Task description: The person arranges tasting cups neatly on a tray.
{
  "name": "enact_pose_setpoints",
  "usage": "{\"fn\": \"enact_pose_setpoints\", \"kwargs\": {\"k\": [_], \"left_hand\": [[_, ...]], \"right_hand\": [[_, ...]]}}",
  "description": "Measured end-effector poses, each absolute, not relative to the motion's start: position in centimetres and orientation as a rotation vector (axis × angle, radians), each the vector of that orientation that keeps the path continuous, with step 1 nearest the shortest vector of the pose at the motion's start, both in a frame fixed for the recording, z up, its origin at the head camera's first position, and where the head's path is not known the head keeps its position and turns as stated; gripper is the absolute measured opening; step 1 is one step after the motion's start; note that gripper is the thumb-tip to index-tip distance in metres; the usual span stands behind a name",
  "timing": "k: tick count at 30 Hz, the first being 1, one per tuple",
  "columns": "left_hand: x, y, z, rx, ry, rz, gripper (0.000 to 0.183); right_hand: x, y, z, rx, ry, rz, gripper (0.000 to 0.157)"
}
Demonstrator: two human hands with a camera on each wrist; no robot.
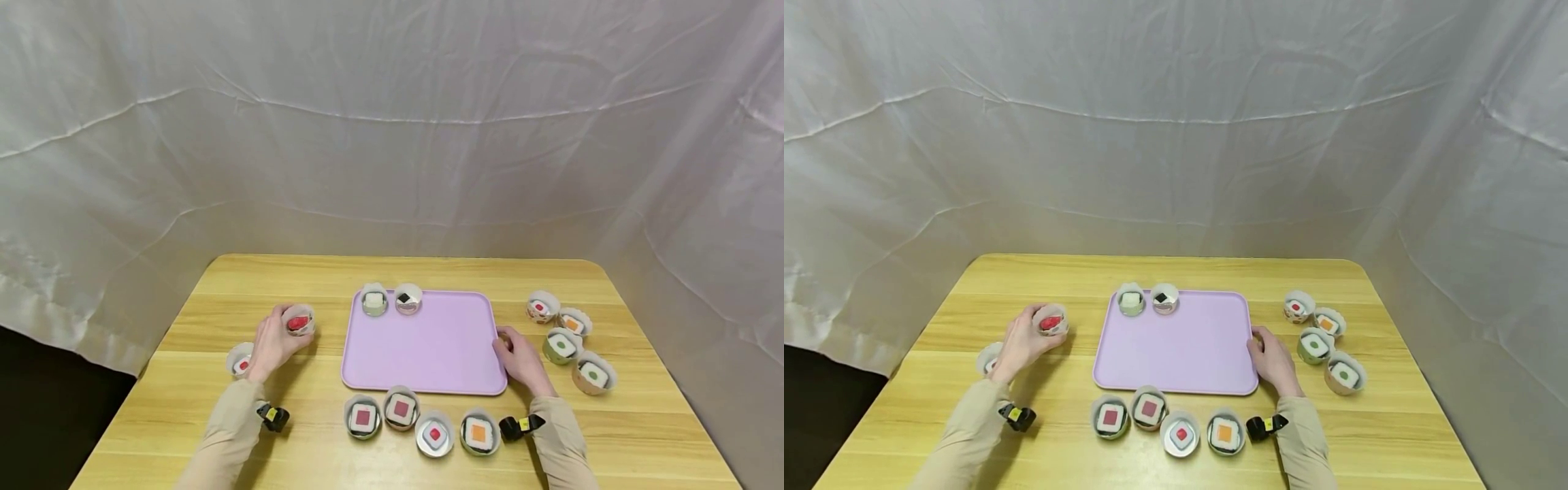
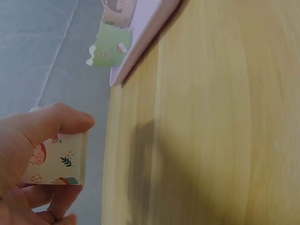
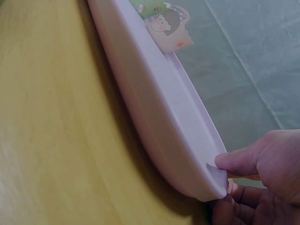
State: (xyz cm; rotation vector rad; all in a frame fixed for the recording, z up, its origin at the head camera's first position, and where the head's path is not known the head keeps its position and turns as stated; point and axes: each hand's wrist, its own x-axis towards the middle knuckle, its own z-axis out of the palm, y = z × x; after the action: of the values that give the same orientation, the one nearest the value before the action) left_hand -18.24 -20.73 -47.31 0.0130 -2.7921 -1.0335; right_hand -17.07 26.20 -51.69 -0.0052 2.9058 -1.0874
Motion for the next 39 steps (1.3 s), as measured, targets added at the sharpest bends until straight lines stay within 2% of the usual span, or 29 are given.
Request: {"fn": "enact_pose_setpoints", "kwargs": {"k": [14,39], "left_hand": [[-19.2,-18.6,-46.7,-0.029,-2.725,-1.184,0.071],[-20.0,-13.8,-45.9,-0.332,-2.696,-1.423,0.067]], "right_hand": [[-17.2,26.2,-51.8,-0.019,2.921,-1.1,0.039],[-17.2,26.4,-52.0,0.004,2.901,-1.082,0.04]]}}
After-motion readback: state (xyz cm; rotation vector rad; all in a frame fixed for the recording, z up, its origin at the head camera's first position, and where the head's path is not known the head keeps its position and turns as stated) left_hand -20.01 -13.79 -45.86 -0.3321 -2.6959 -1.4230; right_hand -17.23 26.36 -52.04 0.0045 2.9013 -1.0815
